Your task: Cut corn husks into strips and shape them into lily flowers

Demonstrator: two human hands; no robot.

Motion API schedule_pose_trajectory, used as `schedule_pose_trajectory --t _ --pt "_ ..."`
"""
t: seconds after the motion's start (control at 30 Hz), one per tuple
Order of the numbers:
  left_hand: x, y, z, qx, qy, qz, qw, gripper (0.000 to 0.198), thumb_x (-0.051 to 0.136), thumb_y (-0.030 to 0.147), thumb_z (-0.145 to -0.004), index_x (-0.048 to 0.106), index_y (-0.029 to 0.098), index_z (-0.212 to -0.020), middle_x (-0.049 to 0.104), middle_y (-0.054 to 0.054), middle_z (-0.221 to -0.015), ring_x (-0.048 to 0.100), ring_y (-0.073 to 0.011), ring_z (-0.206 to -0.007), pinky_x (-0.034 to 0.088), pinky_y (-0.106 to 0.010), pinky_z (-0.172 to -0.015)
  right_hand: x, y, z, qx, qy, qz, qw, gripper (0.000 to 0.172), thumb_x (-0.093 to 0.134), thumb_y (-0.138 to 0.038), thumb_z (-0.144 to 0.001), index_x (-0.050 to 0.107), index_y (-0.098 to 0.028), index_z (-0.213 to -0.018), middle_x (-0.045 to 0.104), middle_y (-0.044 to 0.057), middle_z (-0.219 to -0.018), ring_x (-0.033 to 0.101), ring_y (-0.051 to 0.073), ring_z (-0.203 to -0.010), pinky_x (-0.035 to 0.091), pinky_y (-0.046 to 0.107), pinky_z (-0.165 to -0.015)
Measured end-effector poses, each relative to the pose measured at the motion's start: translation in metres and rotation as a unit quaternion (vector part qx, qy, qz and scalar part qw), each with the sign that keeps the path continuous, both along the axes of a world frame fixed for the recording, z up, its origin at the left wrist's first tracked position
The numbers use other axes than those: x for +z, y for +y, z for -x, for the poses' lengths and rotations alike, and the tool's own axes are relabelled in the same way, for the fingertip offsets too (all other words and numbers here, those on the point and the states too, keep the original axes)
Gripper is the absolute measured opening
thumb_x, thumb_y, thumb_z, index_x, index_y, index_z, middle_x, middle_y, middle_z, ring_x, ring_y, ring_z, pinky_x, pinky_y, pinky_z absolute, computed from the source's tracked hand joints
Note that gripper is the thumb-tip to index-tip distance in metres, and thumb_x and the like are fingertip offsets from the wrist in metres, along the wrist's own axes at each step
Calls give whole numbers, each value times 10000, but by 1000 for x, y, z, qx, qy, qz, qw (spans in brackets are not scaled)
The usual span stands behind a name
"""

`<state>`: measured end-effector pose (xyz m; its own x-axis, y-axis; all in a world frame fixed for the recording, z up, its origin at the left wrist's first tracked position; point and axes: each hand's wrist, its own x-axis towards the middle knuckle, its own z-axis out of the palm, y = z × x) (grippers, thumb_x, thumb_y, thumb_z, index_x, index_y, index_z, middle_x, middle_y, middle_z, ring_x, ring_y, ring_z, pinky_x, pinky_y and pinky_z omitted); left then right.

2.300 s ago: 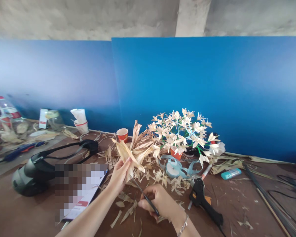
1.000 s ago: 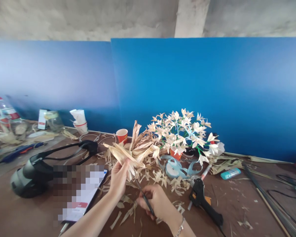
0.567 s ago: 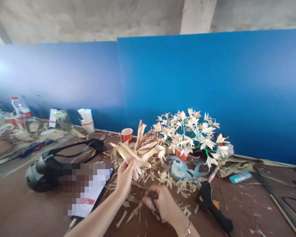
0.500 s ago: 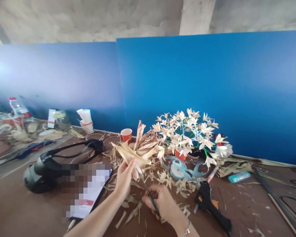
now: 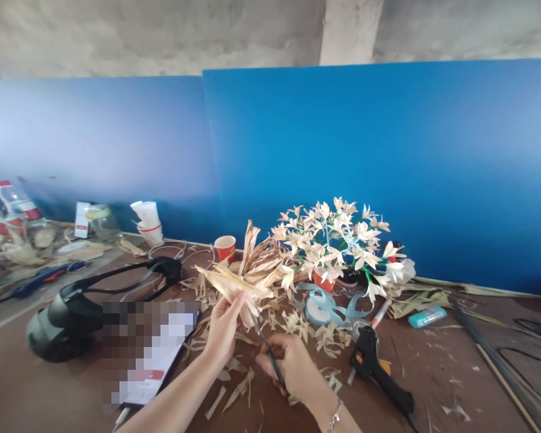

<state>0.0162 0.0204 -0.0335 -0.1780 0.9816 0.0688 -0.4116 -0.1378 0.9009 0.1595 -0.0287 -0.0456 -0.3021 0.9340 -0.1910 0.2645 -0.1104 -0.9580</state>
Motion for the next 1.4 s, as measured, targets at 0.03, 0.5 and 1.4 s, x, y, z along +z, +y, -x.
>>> schedule_pose_trajectory --t 0.03,0.5,1.4 --pt "0 0 0 0 -2 1 1000 331 683 429 -656 498 157 -619 478 67 -428 387 -50 -359 284 -156 -371 -1 0 0 0 2 -2 1000 338 649 -473 -658 502 -170 -682 418 -91 -405 329 37 -283 259 151 -260" --pt "1 -2 -3 4 -25 -4 1000 307 680 370 -679 501 152 -556 484 64 -401 397 -49 -372 296 -166 -412 3 -1 4 -12 11 3 1000 284 632 -419 -679 505 -166 -679 415 -94 -391 318 35 -276 270 150 -265" --pt "0 11 10 -15 -50 7 999 268 727 361 -627 614 127 -692 513 46 -444 462 -62 -416 342 -170 -438 11 0 -16 64 18 51 996 229 613 -359 -676 546 -145 -724 447 -88 -369 359 32 -285 256 123 -278"
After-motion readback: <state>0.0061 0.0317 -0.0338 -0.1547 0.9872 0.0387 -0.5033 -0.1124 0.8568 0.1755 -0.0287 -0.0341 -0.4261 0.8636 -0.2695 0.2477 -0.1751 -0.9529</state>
